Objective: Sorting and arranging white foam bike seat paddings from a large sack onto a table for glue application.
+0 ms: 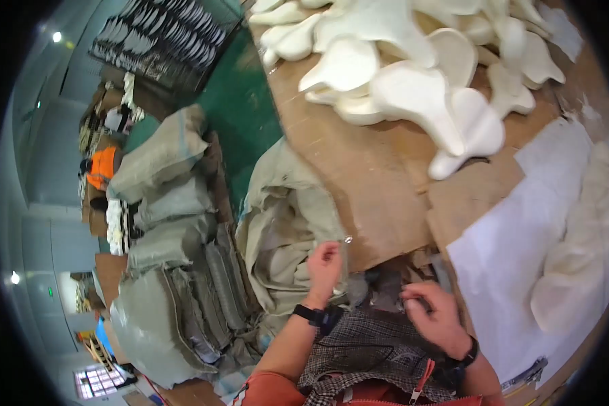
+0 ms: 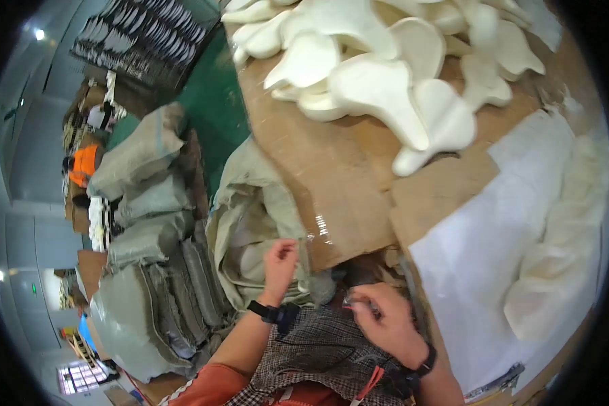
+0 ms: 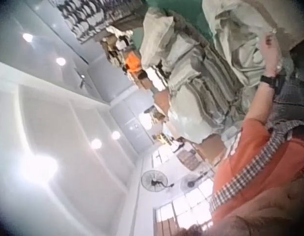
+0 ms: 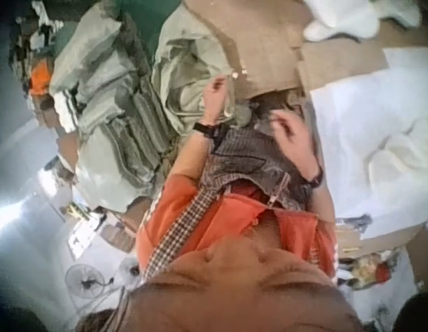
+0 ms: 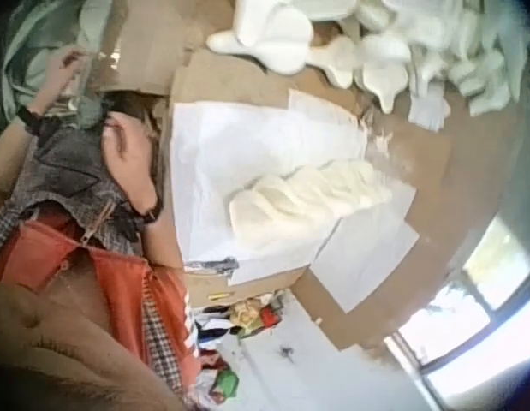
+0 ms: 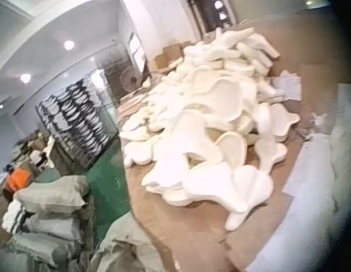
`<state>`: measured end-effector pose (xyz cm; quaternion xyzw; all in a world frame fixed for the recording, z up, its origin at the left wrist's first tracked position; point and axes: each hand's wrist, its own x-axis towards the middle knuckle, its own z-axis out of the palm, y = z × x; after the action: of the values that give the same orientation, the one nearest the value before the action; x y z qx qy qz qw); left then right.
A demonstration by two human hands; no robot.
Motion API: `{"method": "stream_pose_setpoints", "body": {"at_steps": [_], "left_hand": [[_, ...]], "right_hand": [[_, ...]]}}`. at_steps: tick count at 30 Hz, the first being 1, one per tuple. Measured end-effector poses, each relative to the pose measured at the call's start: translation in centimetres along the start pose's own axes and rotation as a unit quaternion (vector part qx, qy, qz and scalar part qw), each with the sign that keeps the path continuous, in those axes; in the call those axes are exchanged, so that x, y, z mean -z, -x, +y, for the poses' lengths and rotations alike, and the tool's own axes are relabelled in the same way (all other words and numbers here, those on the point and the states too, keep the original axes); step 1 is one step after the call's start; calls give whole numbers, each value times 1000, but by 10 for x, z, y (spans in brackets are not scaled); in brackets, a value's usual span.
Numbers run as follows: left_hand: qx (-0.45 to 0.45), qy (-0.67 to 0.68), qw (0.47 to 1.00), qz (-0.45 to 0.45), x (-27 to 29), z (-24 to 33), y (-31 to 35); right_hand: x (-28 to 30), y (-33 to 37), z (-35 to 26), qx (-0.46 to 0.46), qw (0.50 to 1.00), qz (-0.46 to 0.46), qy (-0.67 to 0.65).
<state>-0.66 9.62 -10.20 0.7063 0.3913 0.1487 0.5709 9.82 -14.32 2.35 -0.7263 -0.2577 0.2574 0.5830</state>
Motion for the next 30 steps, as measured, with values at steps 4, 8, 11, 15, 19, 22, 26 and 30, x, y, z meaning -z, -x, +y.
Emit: {"method": "stream_pose_setpoints", "body": {"at_steps": [4, 8, 11, 15, 19, 22, 26, 30], "left_hand": [[91, -49, 991, 89, 107, -110, -40], [192, -91, 973, 85, 157, -190, -72], [250, -76, 960, 98, 184, -235, -93], [162, -138, 966, 146, 211, -230, -131], [124, -77, 974, 176, 234, -176, -179], [98, -85, 991, 45, 221, -178, -217], [38, -334, 932, -135, 219, -223, -229], [-117, -451, 868, -172, 135, -219, -279]], "right_hand": [[-135, -43, 32, -25, 980, -184, -76], [-263, -73, 109, -124, 947, -294, -39], [-338, -99, 163, -122, 937, -325, 39], [-400, -154, 214, -201, 931, -283, 109], [-454, -171, 290, -268, 948, -160, 66], [-466, -141, 379, -293, 945, -93, 109], [-542, -102, 338, -382, 872, -300, 70], [-542, -93, 394, -385, 873, -294, 47]]}}
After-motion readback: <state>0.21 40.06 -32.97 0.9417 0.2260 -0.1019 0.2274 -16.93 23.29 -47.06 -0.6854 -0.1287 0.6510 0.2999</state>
